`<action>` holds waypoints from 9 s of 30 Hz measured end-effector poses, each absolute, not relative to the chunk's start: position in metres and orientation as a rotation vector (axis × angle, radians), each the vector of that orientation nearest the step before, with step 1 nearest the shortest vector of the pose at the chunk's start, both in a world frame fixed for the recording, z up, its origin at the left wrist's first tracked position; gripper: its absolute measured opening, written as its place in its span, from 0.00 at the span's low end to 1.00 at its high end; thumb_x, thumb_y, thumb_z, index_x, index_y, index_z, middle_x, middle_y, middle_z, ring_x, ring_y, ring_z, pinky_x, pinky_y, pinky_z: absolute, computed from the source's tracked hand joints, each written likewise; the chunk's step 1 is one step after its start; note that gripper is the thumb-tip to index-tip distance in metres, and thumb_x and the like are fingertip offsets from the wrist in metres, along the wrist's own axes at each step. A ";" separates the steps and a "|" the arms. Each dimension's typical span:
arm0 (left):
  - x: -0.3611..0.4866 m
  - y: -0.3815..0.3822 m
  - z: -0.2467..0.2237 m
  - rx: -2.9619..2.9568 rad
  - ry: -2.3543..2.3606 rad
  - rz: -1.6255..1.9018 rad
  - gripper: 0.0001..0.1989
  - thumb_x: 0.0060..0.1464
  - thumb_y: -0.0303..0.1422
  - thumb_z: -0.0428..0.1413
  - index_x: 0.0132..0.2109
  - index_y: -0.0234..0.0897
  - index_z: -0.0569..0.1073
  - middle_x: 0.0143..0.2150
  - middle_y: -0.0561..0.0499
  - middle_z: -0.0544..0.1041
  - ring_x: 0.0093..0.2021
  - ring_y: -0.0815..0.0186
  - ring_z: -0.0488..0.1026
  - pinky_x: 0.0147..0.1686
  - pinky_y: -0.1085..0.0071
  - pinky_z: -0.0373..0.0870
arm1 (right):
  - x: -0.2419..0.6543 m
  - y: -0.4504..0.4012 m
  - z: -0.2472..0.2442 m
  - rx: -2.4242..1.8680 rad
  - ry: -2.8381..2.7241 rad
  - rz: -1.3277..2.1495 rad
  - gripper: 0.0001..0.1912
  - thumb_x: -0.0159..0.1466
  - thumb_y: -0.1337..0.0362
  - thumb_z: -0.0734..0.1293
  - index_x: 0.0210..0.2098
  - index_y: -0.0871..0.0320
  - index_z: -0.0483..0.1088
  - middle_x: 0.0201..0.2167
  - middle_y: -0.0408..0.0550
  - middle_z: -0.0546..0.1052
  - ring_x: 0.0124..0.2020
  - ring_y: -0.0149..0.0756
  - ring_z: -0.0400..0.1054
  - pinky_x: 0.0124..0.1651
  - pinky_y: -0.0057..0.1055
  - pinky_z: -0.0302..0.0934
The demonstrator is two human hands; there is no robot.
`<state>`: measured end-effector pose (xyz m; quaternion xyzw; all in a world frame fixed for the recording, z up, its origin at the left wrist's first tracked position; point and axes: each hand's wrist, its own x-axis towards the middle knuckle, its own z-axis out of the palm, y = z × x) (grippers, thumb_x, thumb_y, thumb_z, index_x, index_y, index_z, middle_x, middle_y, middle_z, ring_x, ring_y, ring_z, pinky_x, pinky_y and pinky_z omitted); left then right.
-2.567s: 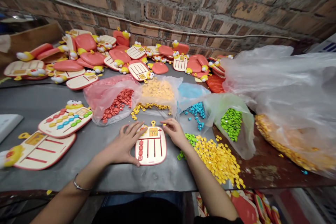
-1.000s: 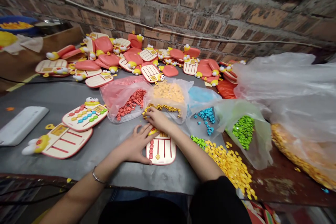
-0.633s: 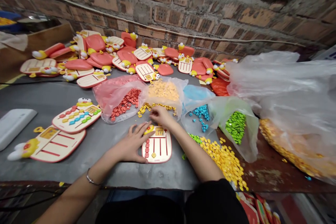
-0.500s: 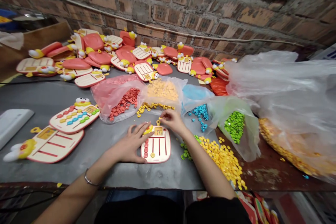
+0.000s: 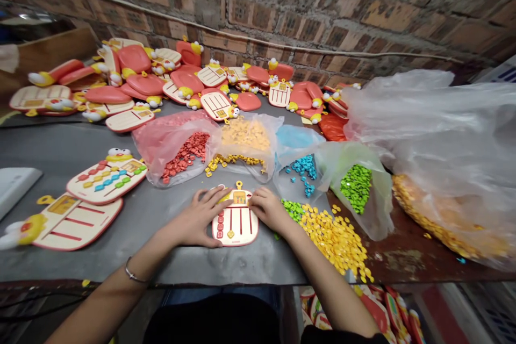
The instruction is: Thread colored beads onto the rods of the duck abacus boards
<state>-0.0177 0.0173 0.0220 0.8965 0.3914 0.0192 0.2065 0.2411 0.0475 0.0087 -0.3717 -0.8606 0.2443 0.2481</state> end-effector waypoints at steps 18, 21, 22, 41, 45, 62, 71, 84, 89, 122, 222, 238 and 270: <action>-0.019 0.018 0.016 2.515 1.069 0.094 0.54 0.44 0.53 0.60 0.70 0.33 0.47 0.73 0.40 0.42 0.72 0.49 0.37 0.65 0.51 0.40 | 0.194 0.073 0.030 -0.932 -2.215 1.095 0.08 0.65 0.61 0.66 0.39 0.57 0.75 0.33 0.47 0.78 0.34 0.37 0.71 0.39 0.31 0.64; -0.020 0.017 0.012 2.525 1.066 0.122 0.52 0.46 0.54 0.58 0.70 0.33 0.49 0.72 0.38 0.45 0.71 0.47 0.38 0.65 0.50 0.39 | 0.164 0.106 0.032 -0.955 -2.303 0.801 0.06 0.66 0.68 0.65 0.40 0.59 0.74 0.37 0.50 0.77 0.38 0.37 0.70 0.43 0.31 0.62; -0.021 0.017 0.011 2.525 1.067 0.131 0.51 0.46 0.55 0.58 0.70 0.33 0.50 0.72 0.37 0.46 0.71 0.47 0.40 0.65 0.50 0.39 | 0.151 0.116 0.031 -0.955 -2.377 0.732 0.06 0.65 0.70 0.66 0.40 0.60 0.74 0.38 0.50 0.76 0.39 0.36 0.69 0.43 0.31 0.62; -0.020 0.018 0.020 2.474 1.070 0.035 0.56 0.44 0.52 0.62 0.71 0.38 0.42 0.73 0.43 0.38 0.72 0.48 0.35 0.65 0.50 0.40 | 0.197 0.108 0.023 -0.917 -2.054 0.838 0.03 0.64 0.65 0.65 0.35 0.57 0.71 0.38 0.49 0.70 0.41 0.38 0.68 0.40 0.32 0.66; -0.020 0.018 0.021 2.472 1.072 0.041 0.56 0.44 0.51 0.62 0.71 0.39 0.43 0.74 0.43 0.37 0.72 0.48 0.35 0.65 0.50 0.41 | 0.227 0.082 0.016 -0.956 -2.047 0.783 0.05 0.66 0.62 0.65 0.36 0.56 0.71 0.37 0.50 0.75 0.41 0.40 0.70 0.43 0.37 0.66; -0.019 0.019 0.018 2.475 1.067 0.071 0.53 0.43 0.52 0.62 0.70 0.37 0.49 0.73 0.43 0.40 0.72 0.49 0.37 0.65 0.53 0.41 | 0.221 0.035 0.000 -1.069 -2.182 0.753 0.04 0.65 0.65 0.65 0.40 0.57 0.71 0.34 0.49 0.77 0.36 0.39 0.71 0.40 0.35 0.65; -0.022 0.020 0.011 2.494 1.067 0.150 0.55 0.44 0.55 0.59 0.71 0.37 0.45 0.73 0.42 0.42 0.72 0.49 0.38 0.66 0.53 0.42 | 0.204 0.057 0.025 -0.924 -2.183 1.316 0.10 0.63 0.58 0.69 0.37 0.58 0.74 0.30 0.46 0.78 0.30 0.36 0.72 0.34 0.30 0.66; -0.024 0.019 0.013 2.505 1.066 0.191 0.51 0.46 0.56 0.58 0.69 0.34 0.52 0.72 0.40 0.46 0.71 0.49 0.41 0.66 0.53 0.42 | 0.104 0.153 0.013 -0.979 -2.712 0.297 0.09 0.65 0.74 0.62 0.40 0.59 0.73 0.39 0.51 0.74 0.40 0.37 0.65 0.43 0.30 0.58; -0.024 0.018 0.009 2.508 1.058 0.207 0.51 0.47 0.56 0.57 0.69 0.34 0.51 0.73 0.41 0.44 0.71 0.49 0.40 0.65 0.53 0.42 | 0.134 0.145 0.013 -0.924 -2.592 0.408 0.09 0.66 0.74 0.60 0.36 0.59 0.71 0.36 0.50 0.72 0.37 0.37 0.64 0.41 0.30 0.59; -0.021 0.021 0.020 2.475 1.095 0.018 0.54 0.44 0.53 0.62 0.71 0.40 0.46 0.73 0.44 0.41 0.72 0.48 0.38 0.66 0.52 0.42 | 0.236 0.051 0.009 -1.006 -2.306 0.815 0.06 0.66 0.66 0.65 0.34 0.57 0.74 0.29 0.46 0.72 0.32 0.36 0.68 0.36 0.30 0.62; -0.007 0.027 0.024 2.588 0.859 0.119 0.52 0.45 0.51 0.62 0.71 0.43 0.48 0.73 0.41 0.42 0.71 0.46 0.39 0.67 0.47 0.30 | 0.315 0.094 0.005 -1.546 -1.967 0.241 0.08 0.61 0.68 0.62 0.35 0.58 0.74 0.37 0.53 0.73 0.35 0.40 0.70 0.39 0.36 0.67; -0.004 0.028 0.012 2.639 0.981 0.090 0.52 0.43 0.54 0.62 0.69 0.41 0.51 0.73 0.36 0.43 0.71 0.42 0.40 0.64 0.44 0.35 | 0.232 0.061 0.008 -1.135 -2.325 0.661 0.07 0.64 0.71 0.65 0.30 0.57 0.72 0.29 0.46 0.71 0.34 0.37 0.67 0.38 0.30 0.61; -0.011 0.034 0.019 2.641 1.039 -0.021 0.51 0.46 0.57 0.57 0.69 0.34 0.52 0.73 0.38 0.42 0.71 0.47 0.41 0.65 0.46 0.34 | 0.342 0.082 0.022 -2.092 -1.809 -0.072 0.11 0.61 0.64 0.67 0.42 0.59 0.72 0.37 0.54 0.75 0.37 0.44 0.69 0.40 0.35 0.60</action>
